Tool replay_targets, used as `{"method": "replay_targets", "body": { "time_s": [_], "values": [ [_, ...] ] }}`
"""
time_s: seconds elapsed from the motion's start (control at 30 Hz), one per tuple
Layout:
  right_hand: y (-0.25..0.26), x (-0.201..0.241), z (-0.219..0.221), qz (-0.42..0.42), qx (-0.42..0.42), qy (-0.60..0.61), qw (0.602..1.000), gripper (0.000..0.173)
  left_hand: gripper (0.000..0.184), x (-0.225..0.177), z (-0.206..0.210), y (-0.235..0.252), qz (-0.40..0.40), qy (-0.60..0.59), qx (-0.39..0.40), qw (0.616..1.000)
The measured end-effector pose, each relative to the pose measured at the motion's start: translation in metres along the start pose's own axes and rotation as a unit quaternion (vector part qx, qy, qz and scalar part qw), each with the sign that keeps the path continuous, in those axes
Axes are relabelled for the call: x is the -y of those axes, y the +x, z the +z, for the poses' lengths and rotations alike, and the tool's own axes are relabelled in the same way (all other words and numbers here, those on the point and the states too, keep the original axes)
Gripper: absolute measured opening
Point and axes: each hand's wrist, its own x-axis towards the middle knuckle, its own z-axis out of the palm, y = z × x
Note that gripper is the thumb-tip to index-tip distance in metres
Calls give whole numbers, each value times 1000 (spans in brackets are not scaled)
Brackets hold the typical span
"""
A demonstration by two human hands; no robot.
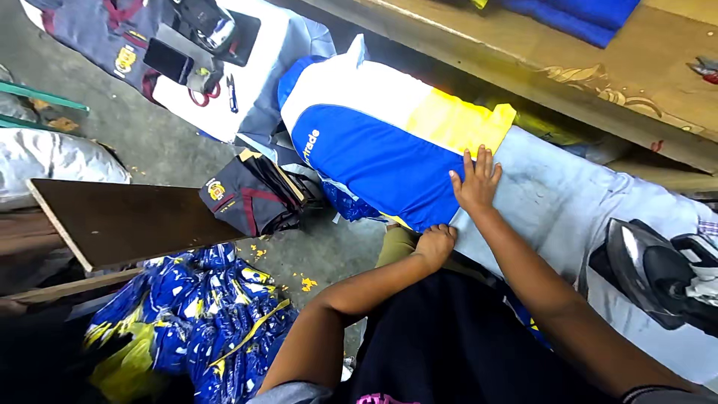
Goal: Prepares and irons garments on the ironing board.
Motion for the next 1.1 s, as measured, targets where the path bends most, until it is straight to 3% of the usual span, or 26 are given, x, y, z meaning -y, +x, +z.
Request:
{"method": "replay_targets", "body": {
  "time_s": [0.33, 0.43, 0.83, 0.93, 1.03, 1.1],
  "values": [
    [-54, 10, 14, -110, 34, -6, 993, 71, 39, 8, 14, -2, -50, -55, -71, 995],
    [-57, 9, 17, -114, 65, -26, 991, 72, 39, 5, 14, -2, -48, -34, -56, 997],
    [-70, -3, 11, -108, 88, -20, 990, 69, 35, 10, 31, -1, 61, -62, -46, 995],
    [-55, -5, -3, -72, 65, 14, 995, 69, 36, 11, 29, -3, 72, -61, -66, 993],
    [-15, -13, -21, -8, 10, 34, 999, 69, 35, 14, 38, -1, 98, -44, -165, 980],
    [19, -23, -28, 15, -6, 28, 999, 68, 38, 15, 41, 1, 92, -32, -182, 979]
  ]
}}
